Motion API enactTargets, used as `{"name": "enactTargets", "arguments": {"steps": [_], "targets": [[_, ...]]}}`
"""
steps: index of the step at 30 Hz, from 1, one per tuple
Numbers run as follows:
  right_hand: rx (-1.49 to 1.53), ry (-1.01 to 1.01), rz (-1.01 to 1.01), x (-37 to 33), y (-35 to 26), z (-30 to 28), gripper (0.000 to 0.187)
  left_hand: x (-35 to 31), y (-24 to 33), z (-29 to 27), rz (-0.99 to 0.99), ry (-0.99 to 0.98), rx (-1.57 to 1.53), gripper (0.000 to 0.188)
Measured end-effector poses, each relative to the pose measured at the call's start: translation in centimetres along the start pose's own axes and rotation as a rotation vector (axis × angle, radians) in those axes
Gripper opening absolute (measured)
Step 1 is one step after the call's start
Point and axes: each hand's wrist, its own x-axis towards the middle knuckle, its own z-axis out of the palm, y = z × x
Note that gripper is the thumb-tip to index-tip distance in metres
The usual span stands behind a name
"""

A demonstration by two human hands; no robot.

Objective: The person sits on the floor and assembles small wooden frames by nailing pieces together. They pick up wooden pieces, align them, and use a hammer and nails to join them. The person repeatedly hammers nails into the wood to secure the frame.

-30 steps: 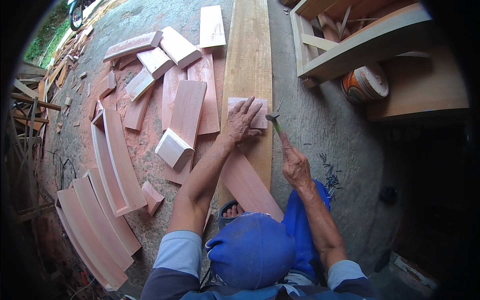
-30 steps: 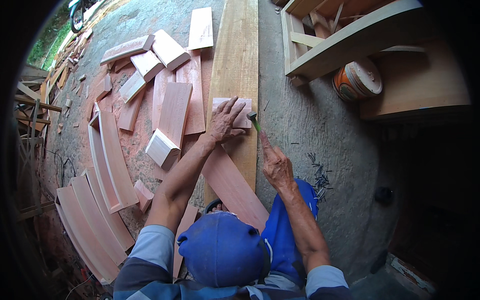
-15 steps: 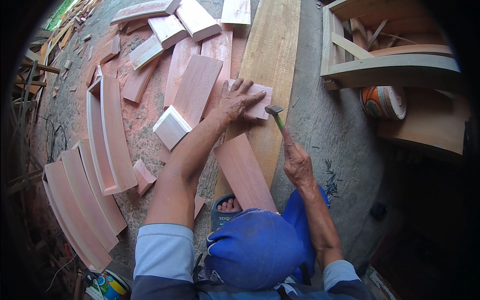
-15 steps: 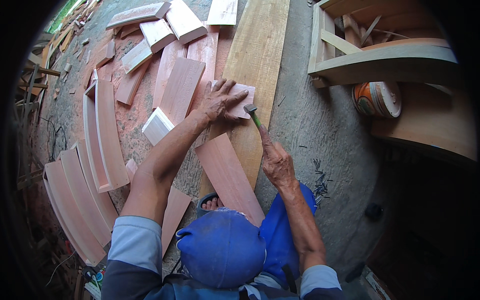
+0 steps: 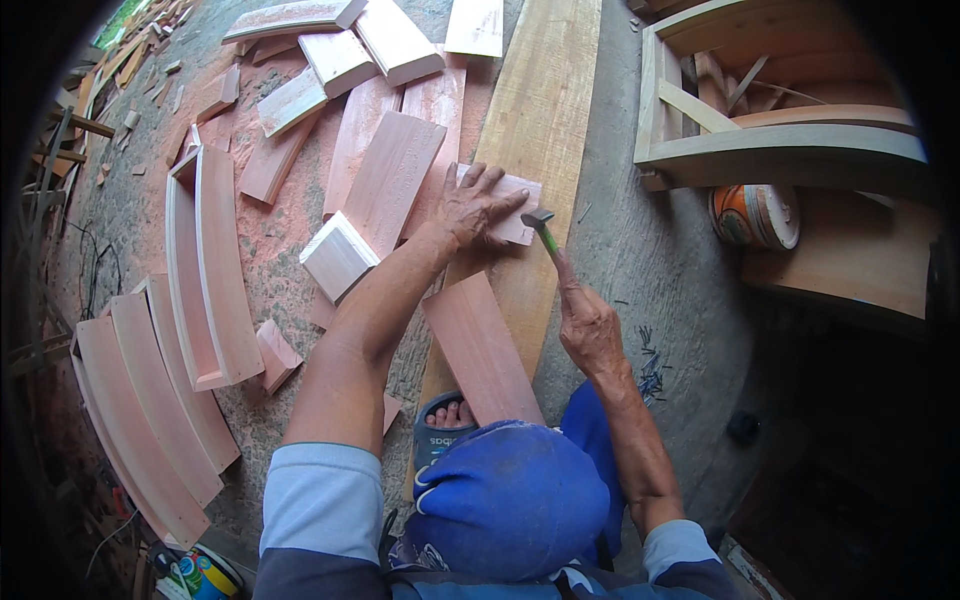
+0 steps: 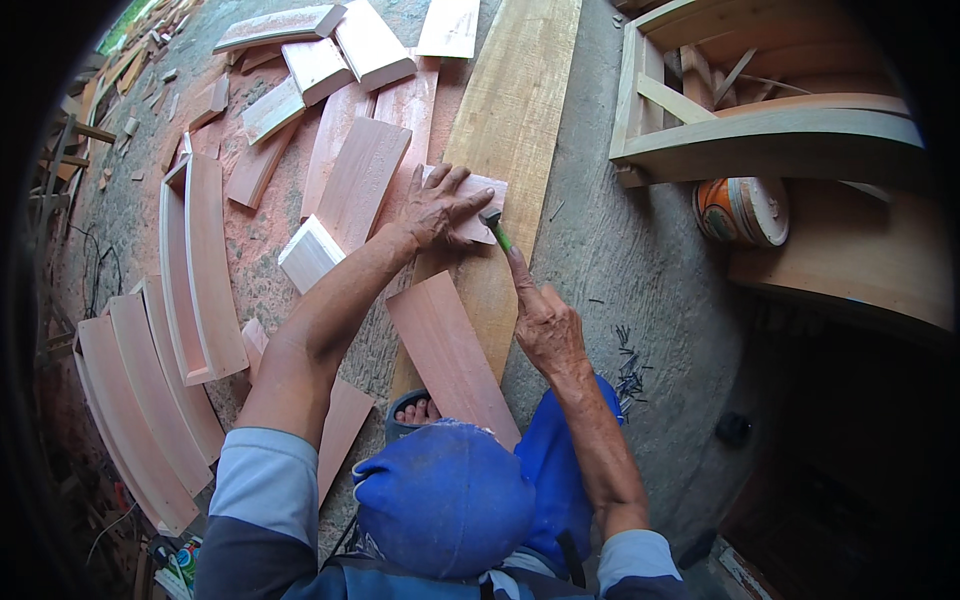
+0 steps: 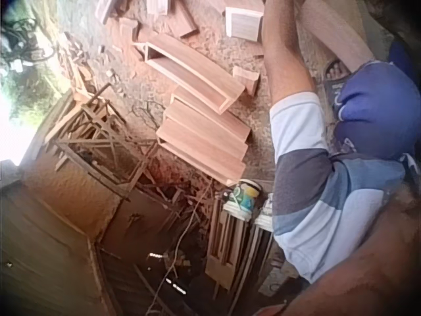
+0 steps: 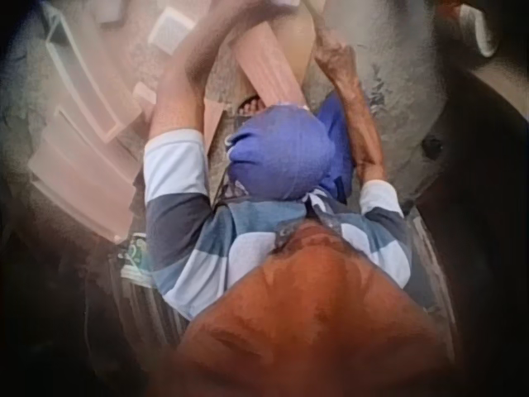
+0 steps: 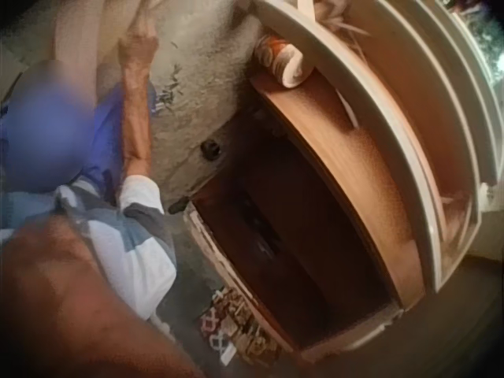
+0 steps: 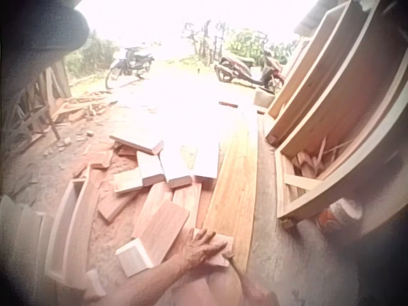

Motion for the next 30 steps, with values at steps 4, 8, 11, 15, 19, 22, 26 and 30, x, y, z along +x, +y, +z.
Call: {"name": "enactTargets", "arguments": {"steps": [4,8,11,15,19,22,26,30], "targets": [[0.080,0.312,-0.255,0.5,-3.9,-4.0,0.076,-1.0,-0.2,0.4,-0.024,0.039,0.005,0.101],[-0.071,0.122,-0.279,0.0,-3.6,-3.6,0.085,-1.0,0.7,-0.6,-0.041,-0.055,0.001,0.085],[-0.175,-0.118,0.059,0.3,-0.4,-0.6,0.082,-1.3,0.2,-0.9,-0.025,-0.077,-0.056,0.080],[-0.028,0.027,0.042,-0.5,-1.4,-1.3,0.065,-1.9,0.3,-0.9,-0.037,-0.038,-0.028,0.083],[-0.016,-0.109,0.064,-0.6,-2.6,-0.7,0.060,-0.7,-0.7,-0.5,0.022,-0.077,-0.050,0.081],[0.104,-0.111,0.104,-1.6,-2.3,3.8,0.059,-0.1,-1.4,-1.3,0.095,-0.125,-0.018,0.083],[0.129,-0.095,0.223,-1.9,-1.9,7.0,0.059,0.1,-1.5,-1.1,0.111,-0.096,-0.004,0.082],[0.205,-0.115,0.232,-1.8,-2.7,7.2,0.062,-0.6,-0.9,-1.9,0.077,-0.095,0.010,0.076]]}}
